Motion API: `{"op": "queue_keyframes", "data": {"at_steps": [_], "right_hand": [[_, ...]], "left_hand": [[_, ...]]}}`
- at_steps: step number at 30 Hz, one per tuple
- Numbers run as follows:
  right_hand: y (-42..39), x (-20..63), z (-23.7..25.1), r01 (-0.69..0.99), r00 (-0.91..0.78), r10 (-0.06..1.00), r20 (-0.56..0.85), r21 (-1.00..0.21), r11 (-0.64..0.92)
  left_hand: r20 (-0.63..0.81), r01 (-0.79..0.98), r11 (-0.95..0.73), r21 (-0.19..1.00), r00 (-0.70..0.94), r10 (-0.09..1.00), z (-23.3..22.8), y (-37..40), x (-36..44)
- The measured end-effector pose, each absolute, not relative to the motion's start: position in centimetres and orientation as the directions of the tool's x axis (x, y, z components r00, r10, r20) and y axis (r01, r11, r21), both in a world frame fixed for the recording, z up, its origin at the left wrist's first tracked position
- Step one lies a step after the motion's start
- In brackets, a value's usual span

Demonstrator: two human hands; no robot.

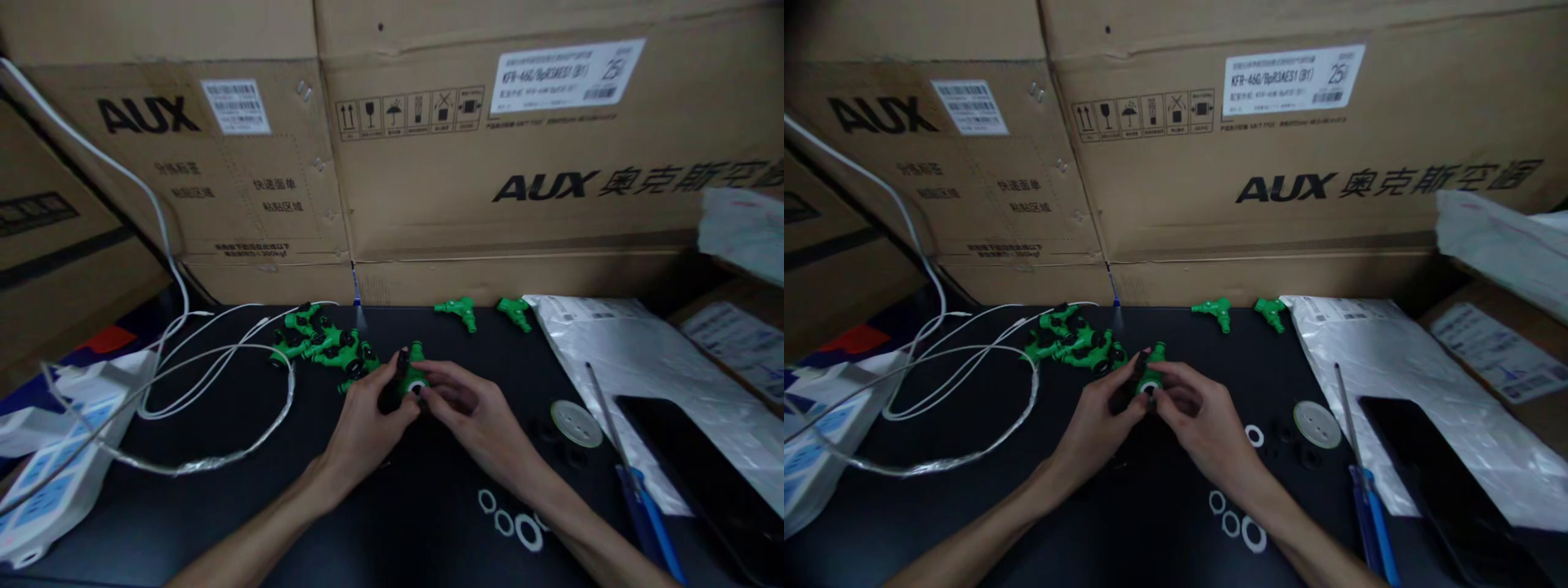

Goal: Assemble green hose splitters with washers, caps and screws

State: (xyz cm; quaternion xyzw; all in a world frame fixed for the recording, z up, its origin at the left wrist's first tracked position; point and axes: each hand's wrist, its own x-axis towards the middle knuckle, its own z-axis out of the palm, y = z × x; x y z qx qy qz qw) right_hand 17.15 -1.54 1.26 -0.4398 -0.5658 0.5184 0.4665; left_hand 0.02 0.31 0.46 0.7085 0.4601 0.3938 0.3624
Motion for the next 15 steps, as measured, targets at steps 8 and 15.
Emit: {"op": "queue_keyframes", "data": {"at_steps": [8, 15], "right_hand": [[-1.91, 16.40, 1.19, 0.019, -0.110, 0.990, 0.088, -0.996, 0.091], [-2.09, 16.15, 1.22, 0.015, -0.057, 0.992, 0.108, -0.994, 0.109]], "left_hand": [[0.223, 0.413, -0.305, 0.858, 0.236, 0.946, 0.60, -0.08, 0.31], [0.175, 0.408, -0.251, 0.878, 0.215, 0.961, 1.04, -0.13, 0.39]]}}
